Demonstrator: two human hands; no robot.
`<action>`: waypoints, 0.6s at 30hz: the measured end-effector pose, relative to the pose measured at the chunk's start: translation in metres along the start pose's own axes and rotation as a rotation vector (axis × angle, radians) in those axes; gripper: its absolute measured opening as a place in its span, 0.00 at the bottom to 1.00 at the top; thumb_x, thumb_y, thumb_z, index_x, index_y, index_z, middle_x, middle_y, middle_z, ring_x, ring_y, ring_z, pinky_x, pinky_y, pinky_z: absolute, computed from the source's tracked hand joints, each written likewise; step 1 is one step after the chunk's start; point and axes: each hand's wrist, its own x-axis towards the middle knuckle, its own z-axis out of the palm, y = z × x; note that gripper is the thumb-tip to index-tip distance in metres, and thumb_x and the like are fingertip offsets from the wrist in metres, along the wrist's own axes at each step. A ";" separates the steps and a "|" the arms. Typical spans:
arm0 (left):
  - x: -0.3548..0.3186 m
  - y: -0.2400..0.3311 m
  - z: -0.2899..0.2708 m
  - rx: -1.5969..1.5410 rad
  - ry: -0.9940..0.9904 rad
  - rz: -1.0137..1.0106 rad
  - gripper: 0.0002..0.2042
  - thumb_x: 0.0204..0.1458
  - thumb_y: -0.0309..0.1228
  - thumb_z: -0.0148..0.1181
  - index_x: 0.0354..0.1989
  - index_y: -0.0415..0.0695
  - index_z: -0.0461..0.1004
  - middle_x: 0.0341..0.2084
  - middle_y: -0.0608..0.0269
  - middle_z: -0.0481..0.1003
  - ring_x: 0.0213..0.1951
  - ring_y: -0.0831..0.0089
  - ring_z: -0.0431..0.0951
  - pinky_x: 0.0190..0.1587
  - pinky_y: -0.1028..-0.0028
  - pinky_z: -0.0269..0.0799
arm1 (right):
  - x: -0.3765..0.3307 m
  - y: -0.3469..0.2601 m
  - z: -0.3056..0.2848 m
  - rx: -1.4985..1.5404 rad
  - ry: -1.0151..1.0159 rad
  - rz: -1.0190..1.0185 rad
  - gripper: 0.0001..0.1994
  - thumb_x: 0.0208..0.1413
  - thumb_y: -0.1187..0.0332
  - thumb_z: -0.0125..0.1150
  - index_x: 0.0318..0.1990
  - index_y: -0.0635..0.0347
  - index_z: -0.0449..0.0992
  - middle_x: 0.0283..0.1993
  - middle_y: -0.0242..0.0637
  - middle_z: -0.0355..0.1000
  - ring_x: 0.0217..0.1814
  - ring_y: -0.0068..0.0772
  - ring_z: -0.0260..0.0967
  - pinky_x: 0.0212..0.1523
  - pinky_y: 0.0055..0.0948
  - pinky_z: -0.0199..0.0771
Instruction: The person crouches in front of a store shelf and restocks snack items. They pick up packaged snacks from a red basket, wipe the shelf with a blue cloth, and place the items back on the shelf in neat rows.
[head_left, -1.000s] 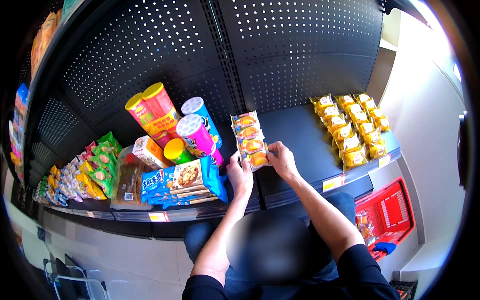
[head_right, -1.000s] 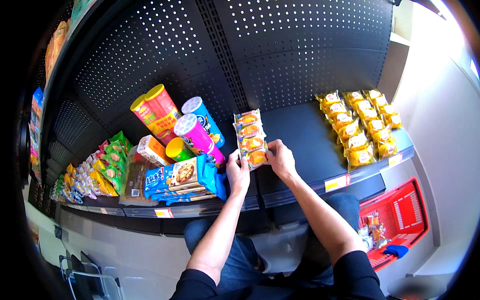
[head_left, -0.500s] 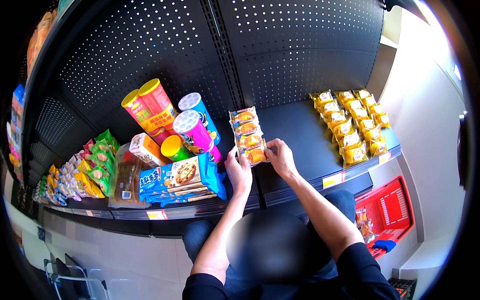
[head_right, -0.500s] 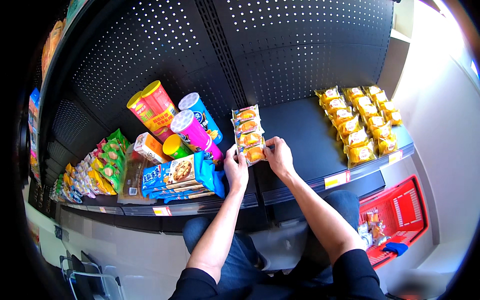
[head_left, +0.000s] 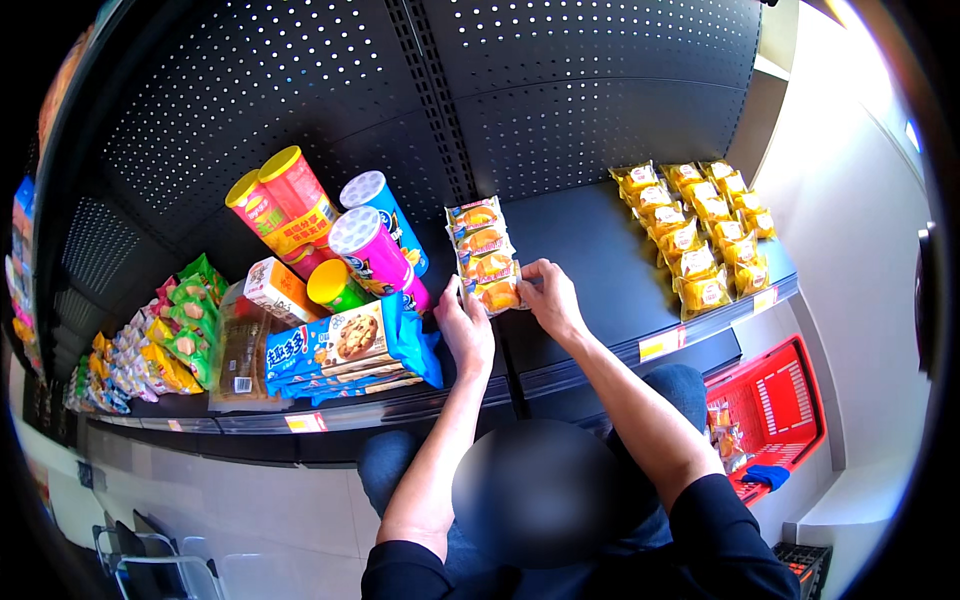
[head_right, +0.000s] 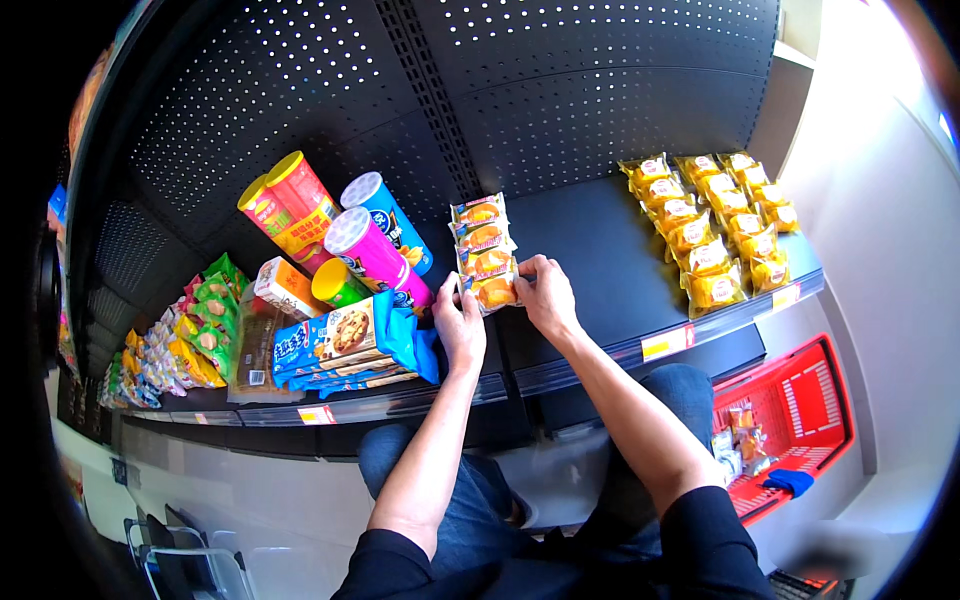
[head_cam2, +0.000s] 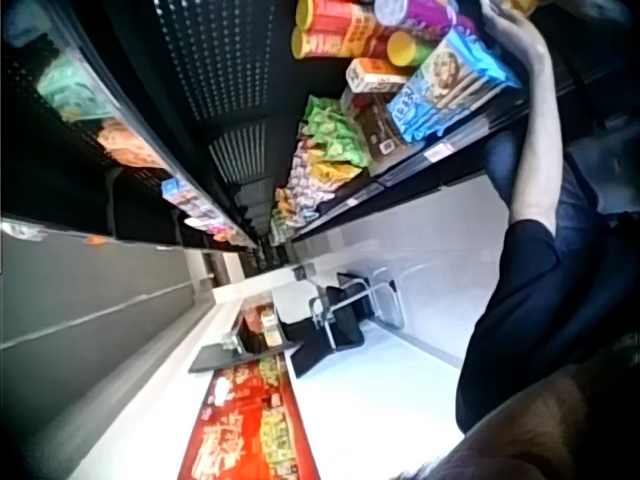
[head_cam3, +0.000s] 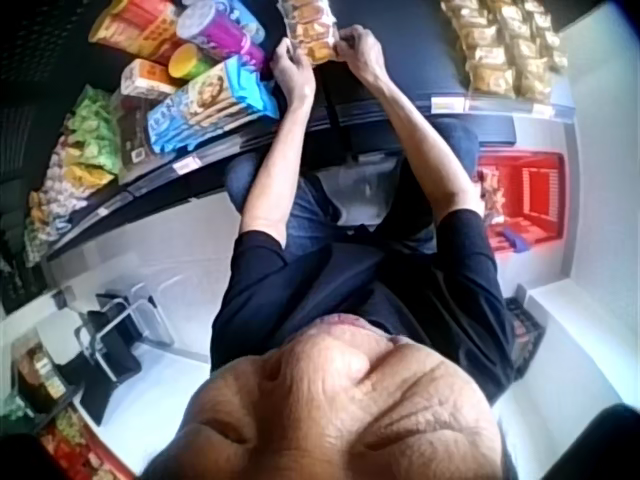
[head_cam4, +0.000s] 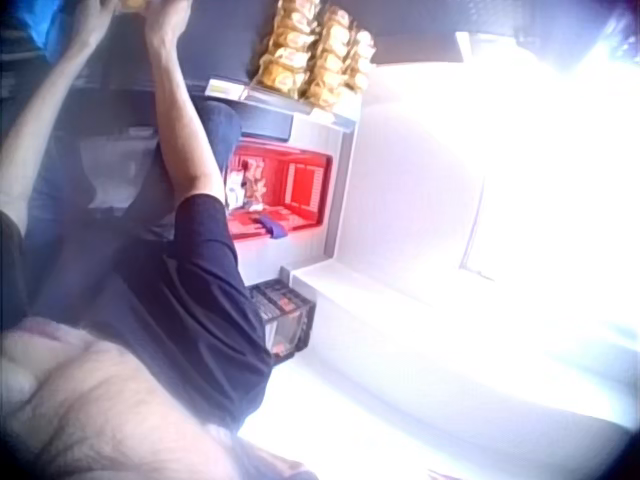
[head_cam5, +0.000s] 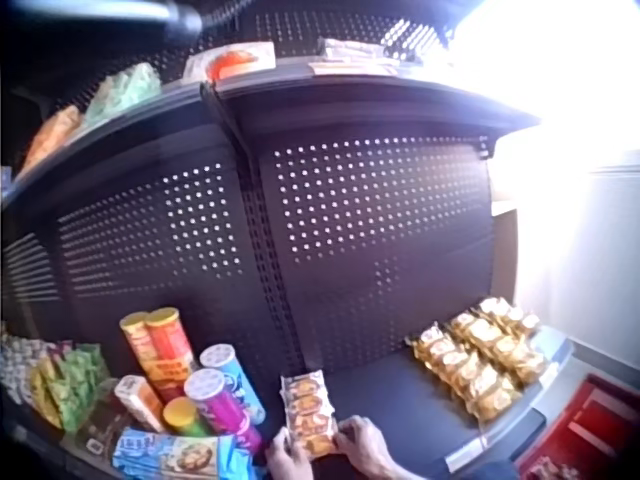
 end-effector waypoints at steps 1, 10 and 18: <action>0.001 0.001 -0.001 0.003 -0.003 -0.001 0.21 0.61 0.23 0.56 0.63 0.36 0.68 0.38 0.51 0.74 0.44 0.62 0.73 0.53 0.62 0.69 | 0.000 0.000 -0.001 0.016 -0.002 0.011 0.08 0.56 0.72 0.65 0.41 0.65 0.76 0.42 0.46 0.73 0.39 0.39 0.76 0.45 0.37 0.77; -0.009 0.012 -0.010 0.013 -0.047 0.004 0.25 0.62 0.22 0.56 0.68 0.39 0.61 0.54 0.47 0.72 0.59 0.55 0.67 0.65 0.57 0.61 | -0.001 0.002 -0.004 0.131 -0.028 0.090 0.10 0.54 0.76 0.66 0.43 0.67 0.77 0.41 0.46 0.77 0.40 0.37 0.77 0.44 0.34 0.79; -0.013 0.024 -0.014 -0.079 -0.103 -0.046 0.26 0.60 0.18 0.55 0.68 0.38 0.61 0.58 0.45 0.69 0.62 0.51 0.66 0.66 0.57 0.62 | -0.006 -0.004 -0.002 0.223 -0.037 0.065 0.07 0.54 0.80 0.63 0.41 0.67 0.75 0.36 0.42 0.78 0.38 0.32 0.78 0.42 0.30 0.80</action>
